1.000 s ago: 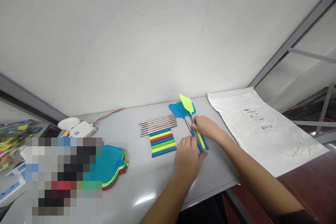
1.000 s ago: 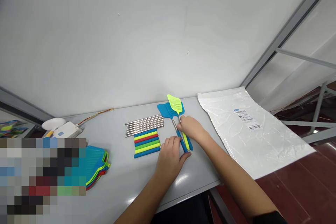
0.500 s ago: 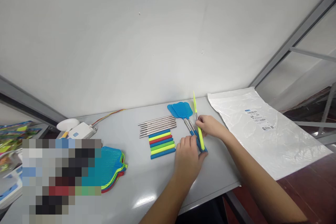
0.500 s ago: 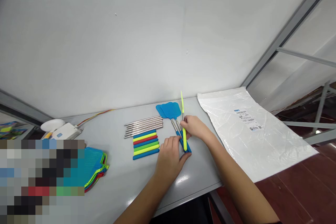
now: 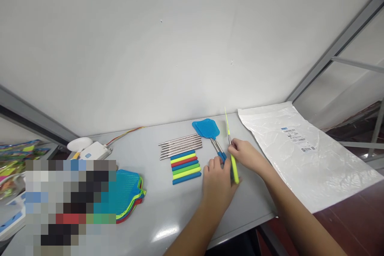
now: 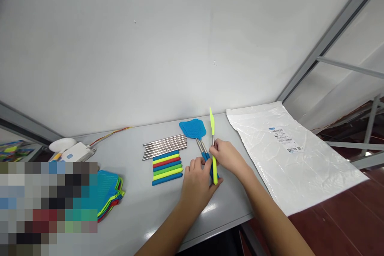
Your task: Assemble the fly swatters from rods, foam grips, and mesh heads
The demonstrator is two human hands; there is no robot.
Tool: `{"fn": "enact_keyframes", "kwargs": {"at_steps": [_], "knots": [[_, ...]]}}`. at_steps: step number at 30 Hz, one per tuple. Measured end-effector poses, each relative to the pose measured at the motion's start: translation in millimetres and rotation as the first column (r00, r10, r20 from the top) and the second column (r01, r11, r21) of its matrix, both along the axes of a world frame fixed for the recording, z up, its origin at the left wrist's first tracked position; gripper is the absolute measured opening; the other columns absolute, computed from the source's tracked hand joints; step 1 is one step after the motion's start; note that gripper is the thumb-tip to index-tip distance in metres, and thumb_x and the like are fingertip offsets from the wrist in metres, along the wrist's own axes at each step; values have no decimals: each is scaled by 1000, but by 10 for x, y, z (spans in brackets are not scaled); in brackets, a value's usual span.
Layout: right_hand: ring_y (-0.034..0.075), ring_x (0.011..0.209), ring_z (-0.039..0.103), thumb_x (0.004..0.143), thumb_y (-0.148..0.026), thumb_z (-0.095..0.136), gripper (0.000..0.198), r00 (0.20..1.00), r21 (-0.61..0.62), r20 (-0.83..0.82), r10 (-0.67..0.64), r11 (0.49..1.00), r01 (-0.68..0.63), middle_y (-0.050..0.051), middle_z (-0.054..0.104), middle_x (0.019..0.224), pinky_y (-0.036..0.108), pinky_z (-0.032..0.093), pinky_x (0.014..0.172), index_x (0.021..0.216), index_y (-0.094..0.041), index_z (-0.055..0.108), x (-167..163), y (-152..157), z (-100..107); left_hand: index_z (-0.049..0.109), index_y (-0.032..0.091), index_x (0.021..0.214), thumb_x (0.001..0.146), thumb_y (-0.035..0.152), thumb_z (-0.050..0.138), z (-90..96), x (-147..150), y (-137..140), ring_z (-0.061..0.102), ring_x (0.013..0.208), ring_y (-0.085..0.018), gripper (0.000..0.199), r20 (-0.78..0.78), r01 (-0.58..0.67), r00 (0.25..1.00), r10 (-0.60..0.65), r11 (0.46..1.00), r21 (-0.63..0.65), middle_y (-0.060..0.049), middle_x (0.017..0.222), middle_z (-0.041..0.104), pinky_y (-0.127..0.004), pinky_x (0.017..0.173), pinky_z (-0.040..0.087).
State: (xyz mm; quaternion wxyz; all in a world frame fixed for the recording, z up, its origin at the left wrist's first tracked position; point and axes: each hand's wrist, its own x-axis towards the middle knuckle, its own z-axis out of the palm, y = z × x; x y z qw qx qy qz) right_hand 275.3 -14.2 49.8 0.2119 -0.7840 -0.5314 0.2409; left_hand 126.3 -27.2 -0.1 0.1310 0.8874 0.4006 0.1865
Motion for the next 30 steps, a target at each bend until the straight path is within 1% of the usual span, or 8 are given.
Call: {"fn": "enact_keyframes", "kwargs": {"at_steps": [4,6,11,14,17,21,25,30], "knots": [[14,53,48,83,-26,43,18,1000,42,19,18,999,-18,-1,54,58,25,29,52,65,-22,40,7,38,-8,48,25,128,81,42,66,-23,-25,5,46,113,-31,53,18,33,999,-34,999,28,-9,133,46,-43,83,43],[14,56,50,84,-27,42,17,999,68,18,29,997,-31,-1,57,62,25,30,53,67,-23,41,-2,57,-11,46,23,131,82,41,64,-43,-29,10,42,119,-32,54,17,45,999,-46,998,44,-10,138,45,-46,86,42],[18,70,59,85,-26,41,14,996,105,-25,87,991,-84,2,65,74,25,36,59,72,-23,42,-42,106,-9,49,19,127,84,40,63,-65,-36,35,42,120,-31,50,23,54,998,-54,998,38,-8,136,49,-45,86,43],[20,84,64,86,-25,41,13,988,114,-63,138,985,-131,4,68,81,26,40,64,73,-24,42,-41,123,2,50,21,126,83,41,64,-56,-46,49,44,118,-31,49,32,54,998,-55,998,29,-8,137,49,-45,84,43],[20,96,65,87,-22,39,14,970,132,-108,216,971,-202,2,70,87,25,43,68,73,-25,38,-21,129,1,51,23,124,82,41,65,-50,-56,56,45,116,-31,47,34,60,998,-60,998,12,-6,138,49,-45,82,44],[18,95,67,88,-20,40,16,956,138,-133,263,960,-245,2,72,92,26,45,70,73,-25,37,4,136,-51,51,24,124,80,38,68,-55,-66,58,45,115,-30,49,40,57,998,-57,998,-1,-5,138,48,-45,83,44],[18,93,67,89,-21,39,16,967,143,-112,231,966,-214,3,72,96,25,45,71,74,-25,37,9,126,-101,51,25,124,79,40,69,-56,-67,67,46,113,-31,50,56,63,996,-63,998,-9,-6,137,48,-46,82,44],[19,90,67,90,-24,39,15,984,133,-41,175,977,-168,4,71,89,25,44,68,75,-24,41,-7,104,-92,52,26,122,78,44,70,-50,-57,76,48,110,-30,51,55,58,997,-58,998,4,-6,133,51,-45,80,45]]}}
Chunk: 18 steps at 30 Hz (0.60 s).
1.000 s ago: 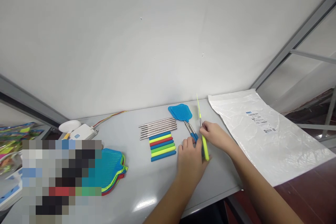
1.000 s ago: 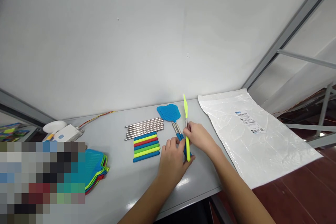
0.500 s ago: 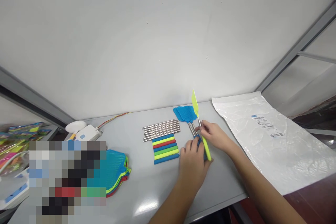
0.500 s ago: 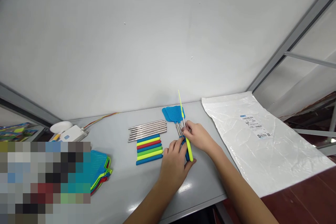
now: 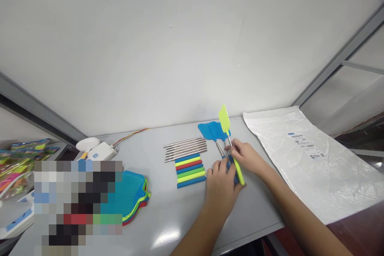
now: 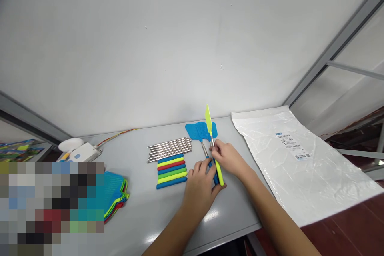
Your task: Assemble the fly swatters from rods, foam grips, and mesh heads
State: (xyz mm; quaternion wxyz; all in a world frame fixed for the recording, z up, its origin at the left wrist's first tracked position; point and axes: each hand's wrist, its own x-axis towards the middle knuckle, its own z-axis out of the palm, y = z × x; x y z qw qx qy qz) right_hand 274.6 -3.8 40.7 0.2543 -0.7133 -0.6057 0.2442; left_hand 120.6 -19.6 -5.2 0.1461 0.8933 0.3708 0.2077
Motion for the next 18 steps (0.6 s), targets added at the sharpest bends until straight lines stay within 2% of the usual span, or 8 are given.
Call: {"fn": "enact_keyframes", "kwargs": {"at_steps": [5,11,18], "knots": [[20,77,64,89,-26,39,15,991,1,120,-64,998,64,4,69,80,26,39,62,78,-22,48,-39,2,11,50,24,125,75,48,73,-26,14,-3,49,110,-29,60,10,-14,1000,14,1000,13,-6,130,53,-43,80,45],[16,60,56,92,-29,36,19,962,25,253,-100,995,96,0,61,67,26,31,54,79,-22,48,-63,43,60,41,22,134,69,49,77,-63,7,-4,50,113,-29,79,88,-34,995,39,998,-54,-9,129,54,-43,88,44],[19,59,55,91,-32,40,21,891,-28,438,-117,989,143,5,61,67,29,23,51,83,-19,54,-27,159,99,36,22,138,67,36,82,-73,-121,-8,46,122,-31,86,174,-4,984,36,984,-180,-10,137,49,-45,100,39]]}}
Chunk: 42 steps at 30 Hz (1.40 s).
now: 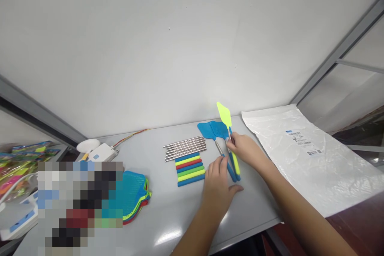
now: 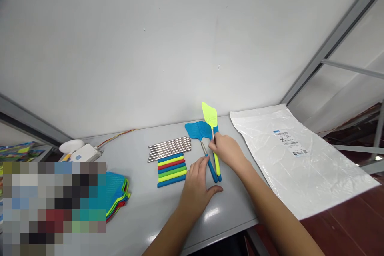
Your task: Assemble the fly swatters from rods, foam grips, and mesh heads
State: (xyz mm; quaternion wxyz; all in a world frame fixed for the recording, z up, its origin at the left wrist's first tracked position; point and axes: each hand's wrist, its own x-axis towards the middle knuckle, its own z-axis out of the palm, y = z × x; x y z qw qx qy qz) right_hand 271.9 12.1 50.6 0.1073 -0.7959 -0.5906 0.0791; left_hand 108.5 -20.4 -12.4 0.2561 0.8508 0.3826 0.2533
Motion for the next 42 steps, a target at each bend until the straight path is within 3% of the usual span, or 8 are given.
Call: {"fn": "enact_keyframes", "kwargs": {"at_steps": [14,22,26,30,42], "knots": [[23,71,64,90,-26,44,16,981,-152,190,34,988,-5,10,67,78,28,27,55,88,-15,56,-140,37,-199,43,22,132,72,25,78,36,-14,-12,50,112,-29,70,-7,11,1000,-11,1000,-17,-8,124,55,-44,94,40],[22,70,64,91,-23,41,15,985,-143,169,37,990,-12,8,67,77,28,27,54,93,-17,54,-139,6,-213,45,21,130,75,26,76,22,-8,-3,51,109,-30,63,-24,19,1000,-18,1000,9,-9,123,56,-46,90,42],[22,72,65,94,-31,38,21,989,-124,146,3,992,15,8,67,81,28,30,54,102,-16,52,-124,6,-240,49,20,125,75,25,75,34,4,3,51,110,-30,57,-39,27,999,-26,999,26,-9,123,55,-46,89,43],[24,75,65,95,-37,38,27,990,-123,141,-11,992,29,11,68,85,28,32,58,97,-16,55,-112,66,-263,52,19,120,75,26,76,36,-4,-13,50,111,-30,51,-47,36,998,-35,999,39,-10,123,55,-46,88,44],[18,65,62,89,-28,46,17,988,-79,149,-32,996,44,9,67,77,27,25,51,83,-17,56,-187,147,-264,50,19,121,74,24,77,29,9,-8,52,109,-31,54,-35,12,999,-11,999,42,-10,121,57,-47,88,45]]}}
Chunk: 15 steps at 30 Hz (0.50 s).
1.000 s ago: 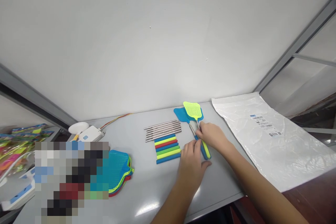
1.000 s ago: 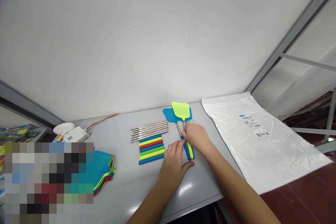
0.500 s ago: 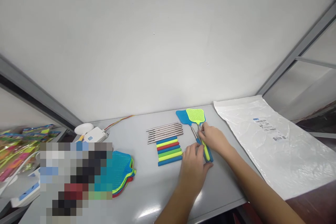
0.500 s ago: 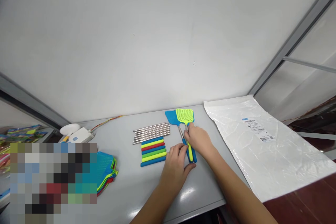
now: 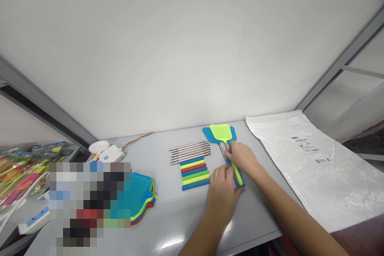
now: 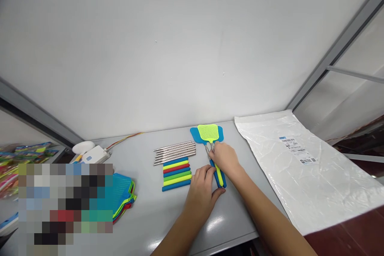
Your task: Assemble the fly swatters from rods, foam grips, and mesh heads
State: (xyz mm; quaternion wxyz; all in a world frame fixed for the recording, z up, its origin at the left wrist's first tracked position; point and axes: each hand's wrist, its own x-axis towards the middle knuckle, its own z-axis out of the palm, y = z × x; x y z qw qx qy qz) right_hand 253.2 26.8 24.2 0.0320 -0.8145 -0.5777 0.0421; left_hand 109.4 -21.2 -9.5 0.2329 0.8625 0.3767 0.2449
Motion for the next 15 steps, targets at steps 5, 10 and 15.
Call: {"fn": "enact_keyframes", "kwargs": {"at_steps": [5,10,15], "knots": [[18,64,61,89,-27,46,13,1000,8,5,21,1000,-21,7,66,77,26,24,51,84,-18,55,1,19,-18,50,21,121,72,26,78,-22,-11,-8,53,106,-31,57,23,0,1000,0,1000,10,-9,119,57,-47,86,46],[19,66,62,91,-29,44,15,999,12,8,39,999,-39,6,66,76,27,24,51,85,-19,54,13,-16,-34,49,21,121,69,26,81,-6,-7,-33,53,106,-30,61,47,-9,999,9,1000,-2,-9,119,57,-47,87,46],[20,62,61,95,-41,37,29,997,26,10,71,997,-71,5,65,70,27,23,51,83,-20,53,-1,-54,33,50,22,120,74,29,77,123,-192,-32,53,105,-27,53,87,19,996,-21,999,30,-7,122,56,-43,88,47]]}}
